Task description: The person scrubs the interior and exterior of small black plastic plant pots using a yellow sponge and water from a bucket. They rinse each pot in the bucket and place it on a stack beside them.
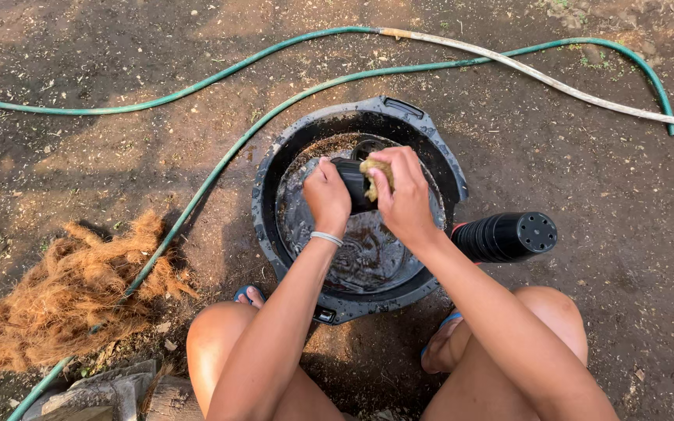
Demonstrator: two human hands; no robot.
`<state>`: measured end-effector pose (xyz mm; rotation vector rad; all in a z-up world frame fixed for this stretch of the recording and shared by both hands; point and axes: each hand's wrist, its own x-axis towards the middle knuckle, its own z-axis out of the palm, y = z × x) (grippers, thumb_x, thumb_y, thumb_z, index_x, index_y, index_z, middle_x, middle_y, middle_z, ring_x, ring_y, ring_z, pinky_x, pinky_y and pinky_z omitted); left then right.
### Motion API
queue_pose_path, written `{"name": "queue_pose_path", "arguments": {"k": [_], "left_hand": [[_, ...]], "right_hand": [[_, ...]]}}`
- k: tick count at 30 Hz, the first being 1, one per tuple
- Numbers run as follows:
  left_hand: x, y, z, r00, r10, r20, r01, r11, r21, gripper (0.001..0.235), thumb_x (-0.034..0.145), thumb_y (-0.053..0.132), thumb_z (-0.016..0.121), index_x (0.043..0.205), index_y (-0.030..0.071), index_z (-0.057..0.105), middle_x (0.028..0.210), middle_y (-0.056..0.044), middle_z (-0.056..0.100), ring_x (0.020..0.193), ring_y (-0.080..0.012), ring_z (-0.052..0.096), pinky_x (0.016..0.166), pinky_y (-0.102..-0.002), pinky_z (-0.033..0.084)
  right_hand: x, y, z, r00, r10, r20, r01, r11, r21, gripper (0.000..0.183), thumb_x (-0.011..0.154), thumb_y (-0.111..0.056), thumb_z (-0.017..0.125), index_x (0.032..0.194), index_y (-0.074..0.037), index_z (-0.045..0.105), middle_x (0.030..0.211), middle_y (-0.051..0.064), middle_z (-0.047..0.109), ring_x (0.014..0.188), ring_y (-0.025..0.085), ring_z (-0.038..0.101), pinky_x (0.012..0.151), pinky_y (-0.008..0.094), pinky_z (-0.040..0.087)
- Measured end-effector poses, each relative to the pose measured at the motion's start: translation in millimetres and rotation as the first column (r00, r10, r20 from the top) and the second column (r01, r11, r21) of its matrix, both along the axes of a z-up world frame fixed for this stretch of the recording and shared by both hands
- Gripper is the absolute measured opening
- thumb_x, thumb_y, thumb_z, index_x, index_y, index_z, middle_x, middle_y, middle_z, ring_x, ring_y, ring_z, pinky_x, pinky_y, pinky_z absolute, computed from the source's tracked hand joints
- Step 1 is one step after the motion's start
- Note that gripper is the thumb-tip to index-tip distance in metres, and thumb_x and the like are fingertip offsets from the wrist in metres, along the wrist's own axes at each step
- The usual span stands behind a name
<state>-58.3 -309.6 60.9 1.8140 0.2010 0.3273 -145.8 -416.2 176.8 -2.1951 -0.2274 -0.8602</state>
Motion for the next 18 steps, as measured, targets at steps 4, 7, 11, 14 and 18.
{"name": "queue_pose_path", "arguments": {"k": [4,7,11,14,18], "left_hand": [[3,5,2,0.994,-0.013,-0.112,-0.038,0.897,-0.440,0.047,0.108,0.031,0.047,0.068,0.005,0.048,0.063,0.001,0.048,0.061,-0.0097,0.040,0.054,-0.037,0.038],[14,18,-1,0.980,-0.006,-0.200,-0.117,0.793,-0.597,0.046,0.106,0.032,0.048,0.066,0.009,0.044,0.063,0.005,0.044,0.058,-0.0088,0.037,0.052,-0.035,0.033],[24,25,-9,0.964,0.036,-0.263,-0.213,0.695,-0.687,0.044,0.104,0.032,0.047,0.066,0.008,0.049,0.064,0.004,0.052,0.057,-0.0093,0.046,0.054,-0.033,0.040],[24,25,-13,0.944,0.074,-0.323,-0.277,0.712,-0.645,0.045,0.104,0.033,0.047,0.067,0.008,0.044,0.063,0.003,0.044,0.057,-0.0109,0.039,0.052,-0.036,0.035],[18,18,-7,0.960,0.063,-0.273,-0.198,0.843,-0.501,0.046,0.105,0.032,0.046,0.069,0.005,0.049,0.065,0.002,0.049,0.062,-0.0103,0.042,0.056,-0.036,0.038]], "right_hand": [[2,-7,0,0.998,-0.037,-0.055,0.038,0.999,0.020,0.018,0.096,0.002,0.065,0.113,0.003,0.059,0.108,0.020,0.062,0.102,0.038,0.063,0.090,0.043,0.051],[0,-5,1,0.995,0.018,-0.094,-0.016,1.000,0.023,0.018,0.095,0.002,0.065,0.112,0.003,0.059,0.109,0.020,0.063,0.103,0.038,0.064,0.090,0.044,0.051],[-7,2,3,0.983,0.119,-0.143,-0.119,0.993,0.012,0.019,0.094,0.001,0.065,0.113,0.003,0.061,0.110,0.019,0.064,0.103,0.038,0.064,0.089,0.043,0.051],[-16,15,3,0.973,0.168,-0.159,-0.174,0.984,-0.025,0.020,0.095,-0.002,0.067,0.113,0.002,0.061,0.109,0.018,0.064,0.103,0.037,0.065,0.090,0.043,0.052],[-20,19,8,0.978,0.165,-0.130,-0.167,0.986,-0.004,0.022,0.095,-0.002,0.068,0.115,0.002,0.062,0.110,0.018,0.065,0.103,0.037,0.064,0.090,0.044,0.051]]}}
